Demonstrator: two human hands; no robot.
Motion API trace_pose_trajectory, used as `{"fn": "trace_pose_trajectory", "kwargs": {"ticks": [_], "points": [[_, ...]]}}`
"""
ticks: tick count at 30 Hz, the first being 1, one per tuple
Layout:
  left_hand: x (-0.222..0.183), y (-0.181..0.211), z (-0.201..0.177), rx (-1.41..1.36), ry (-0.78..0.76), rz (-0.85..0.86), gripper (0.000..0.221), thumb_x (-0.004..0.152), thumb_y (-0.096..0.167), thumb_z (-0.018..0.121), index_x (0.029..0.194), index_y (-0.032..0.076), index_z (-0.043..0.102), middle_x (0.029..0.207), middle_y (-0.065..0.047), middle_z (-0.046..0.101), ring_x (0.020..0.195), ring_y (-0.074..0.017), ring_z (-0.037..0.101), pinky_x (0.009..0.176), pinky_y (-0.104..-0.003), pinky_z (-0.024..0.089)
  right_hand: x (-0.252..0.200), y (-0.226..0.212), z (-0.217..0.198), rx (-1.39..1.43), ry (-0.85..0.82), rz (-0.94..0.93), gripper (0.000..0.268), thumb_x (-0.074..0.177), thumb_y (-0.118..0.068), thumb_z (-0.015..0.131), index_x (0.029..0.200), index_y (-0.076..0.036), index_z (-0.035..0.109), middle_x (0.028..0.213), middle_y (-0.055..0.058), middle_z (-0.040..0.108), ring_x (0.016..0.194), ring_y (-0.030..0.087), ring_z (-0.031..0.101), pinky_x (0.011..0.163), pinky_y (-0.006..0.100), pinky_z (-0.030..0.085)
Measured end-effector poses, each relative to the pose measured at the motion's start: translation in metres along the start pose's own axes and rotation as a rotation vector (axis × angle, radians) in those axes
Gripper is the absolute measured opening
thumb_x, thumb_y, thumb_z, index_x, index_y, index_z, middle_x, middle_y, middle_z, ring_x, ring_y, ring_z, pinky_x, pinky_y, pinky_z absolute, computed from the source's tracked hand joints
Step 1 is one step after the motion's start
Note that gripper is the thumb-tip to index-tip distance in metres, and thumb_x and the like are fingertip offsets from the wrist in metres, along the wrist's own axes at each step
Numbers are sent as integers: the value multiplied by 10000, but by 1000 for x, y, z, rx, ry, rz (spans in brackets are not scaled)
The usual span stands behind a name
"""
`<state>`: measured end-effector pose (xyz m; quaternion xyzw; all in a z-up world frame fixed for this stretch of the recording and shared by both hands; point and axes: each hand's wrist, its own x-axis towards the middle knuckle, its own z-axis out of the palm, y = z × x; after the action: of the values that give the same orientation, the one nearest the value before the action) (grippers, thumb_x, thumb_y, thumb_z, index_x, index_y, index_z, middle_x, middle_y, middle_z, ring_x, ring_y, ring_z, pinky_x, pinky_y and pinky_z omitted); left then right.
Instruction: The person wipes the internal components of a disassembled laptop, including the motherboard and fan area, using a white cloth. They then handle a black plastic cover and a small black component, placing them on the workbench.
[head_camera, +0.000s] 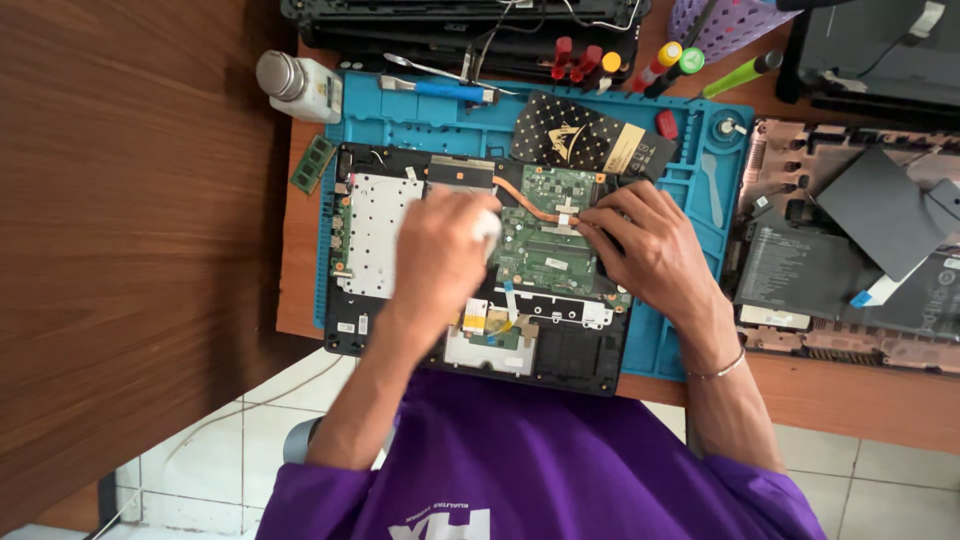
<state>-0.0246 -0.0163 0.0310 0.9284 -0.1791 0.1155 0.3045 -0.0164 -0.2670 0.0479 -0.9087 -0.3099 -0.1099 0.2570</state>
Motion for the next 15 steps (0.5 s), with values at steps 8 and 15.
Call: {"fn": "trace_pose_trajectory", "kwargs": {"ticks": [8, 15], "points": [[51, -40, -16, -238, 100, -113, 208, 972, -37, 702, 1166, 37, 700, 1144, -125, 671, 1069, -282, 696, 913, -403, 580, -3, 5, -10, -2, 40, 83, 136, 880, -53, 817, 997, -40, 749, 976, 77, 675, 956, 264, 634, 832, 398, 541], [64, -50, 3, -200, -72, 175, 374, 972, 57, 680, 1346, 43, 665, 1422, -156, 627, 1297, -342, 601, 1093, -463, 477, -7, 15, -26, 33, 58, 276, 278, 887, -86, 812, 1146, -28, 726, 1083, 126, 655, 1061, 321, 621, 926, 420, 527]]}}
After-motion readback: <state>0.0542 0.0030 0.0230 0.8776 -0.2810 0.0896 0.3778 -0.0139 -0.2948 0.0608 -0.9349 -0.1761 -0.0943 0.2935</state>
